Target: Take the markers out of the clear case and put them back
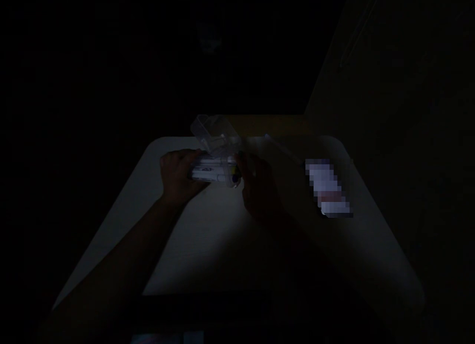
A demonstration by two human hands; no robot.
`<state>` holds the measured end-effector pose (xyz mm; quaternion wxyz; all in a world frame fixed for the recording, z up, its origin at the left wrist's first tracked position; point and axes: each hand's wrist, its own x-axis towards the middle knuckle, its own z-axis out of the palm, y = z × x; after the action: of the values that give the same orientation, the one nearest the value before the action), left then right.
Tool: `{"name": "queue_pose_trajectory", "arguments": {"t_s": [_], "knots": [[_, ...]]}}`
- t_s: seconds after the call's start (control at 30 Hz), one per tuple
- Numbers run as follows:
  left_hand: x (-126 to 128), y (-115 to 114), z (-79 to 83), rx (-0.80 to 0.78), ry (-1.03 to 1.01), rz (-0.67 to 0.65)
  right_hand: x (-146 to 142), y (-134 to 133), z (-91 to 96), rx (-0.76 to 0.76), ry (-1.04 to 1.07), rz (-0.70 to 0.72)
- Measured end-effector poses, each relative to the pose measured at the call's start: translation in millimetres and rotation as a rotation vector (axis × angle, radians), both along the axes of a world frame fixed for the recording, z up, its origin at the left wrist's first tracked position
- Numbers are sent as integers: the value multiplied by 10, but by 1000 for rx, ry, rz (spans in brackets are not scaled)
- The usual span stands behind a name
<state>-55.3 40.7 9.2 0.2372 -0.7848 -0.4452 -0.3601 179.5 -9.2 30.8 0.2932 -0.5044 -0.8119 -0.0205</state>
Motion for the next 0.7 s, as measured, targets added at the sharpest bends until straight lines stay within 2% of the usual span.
{"name": "queue_pose_trajectory", "arguments": {"t_s": [0.1,0.23,0.4,0.57,0.7], "knots": [[-4,3,-5,-27,-9,12,123,7,83,3,4,-75],[-8,-5,-1,-47,-36,-1,391,32,142,-93,-182,-387],[-20,-8,-2,-73,-25,20,666,136,-43,-216,-404,-581],[-23,-6,-3,-65,-32,6,769,235,-276,-233,-433,-600],[-27,-4,-3,-88,-20,32,779,271,-317,-242,-383,-632]]}}
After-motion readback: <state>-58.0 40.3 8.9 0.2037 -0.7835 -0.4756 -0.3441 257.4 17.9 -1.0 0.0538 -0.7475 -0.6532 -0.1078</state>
